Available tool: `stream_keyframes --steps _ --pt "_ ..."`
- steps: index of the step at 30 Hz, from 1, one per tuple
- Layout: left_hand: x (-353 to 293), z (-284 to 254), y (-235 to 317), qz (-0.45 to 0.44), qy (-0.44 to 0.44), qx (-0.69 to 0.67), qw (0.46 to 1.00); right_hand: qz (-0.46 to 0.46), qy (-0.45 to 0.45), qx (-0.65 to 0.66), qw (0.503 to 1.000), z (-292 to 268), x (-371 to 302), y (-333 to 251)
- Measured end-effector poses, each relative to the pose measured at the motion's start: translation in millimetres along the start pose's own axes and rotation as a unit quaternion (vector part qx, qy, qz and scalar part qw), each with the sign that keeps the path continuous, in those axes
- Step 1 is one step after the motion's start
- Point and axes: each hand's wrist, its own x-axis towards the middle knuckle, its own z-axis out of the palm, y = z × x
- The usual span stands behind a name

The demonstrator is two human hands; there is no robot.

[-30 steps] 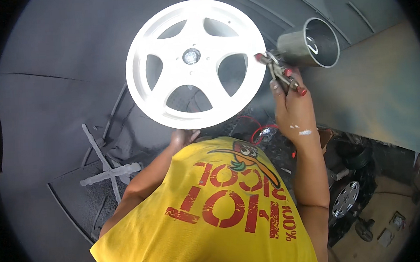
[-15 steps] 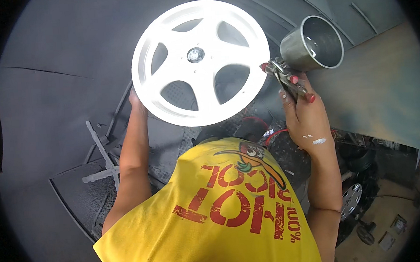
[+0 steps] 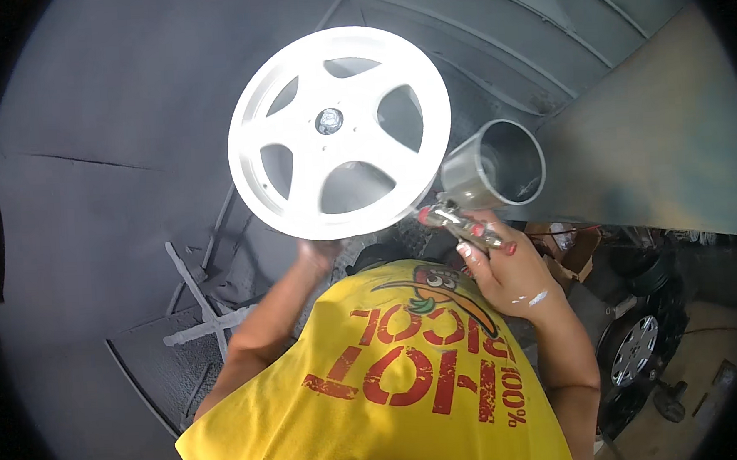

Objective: The person paints a rim using a spray gun by hand.

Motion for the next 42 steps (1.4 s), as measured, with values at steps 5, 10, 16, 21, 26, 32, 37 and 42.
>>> stream_keyframes --steps 5,10,16,21,26,32,37,42 --pt "80.8 -56.7 120.1 0.169 -0.005 -0.043 0.985 -0.008 0.109 -0.026 0.994 0.8 -21.9 34.0" --pt "77.2 -52.1 172.4 0.188 0.080 -0.120 0.972 0.044 0.121 0.050 0.990 -0.8 -30.4 38.5" --pt "118.2 -77.8 106.2 0.147 -0.031 0.028 0.988 0.045 0.126 0.030 0.991 -2.3 -40.4 56.1" --pt "121.3 -67.2 91.8 0.134 -0.006 0.032 0.990 0.062 0.197 0.178 0.962 29.8 -37.6 77.3" --pt "120.8 -55.7 107.2 0.159 0.027 0.013 0.987 0.116 0.173 0.164 0.964 43.4 -46.7 115.6" --pt "130.1 -54.5 123.3 0.179 0.064 -0.016 0.982 0.157 0.137 0.130 0.969 59.1 -42.1 130.1" --pt "143.5 -60.2 127.9 0.188 0.075 -0.016 0.979 0.165 0.125 0.132 0.969 54.8 -26.2 116.2" --pt "163.8 -61.0 132.6 0.198 0.078 -0.007 0.977 0.109 0.148 -0.026 0.983 22.3 11.5 106.5"
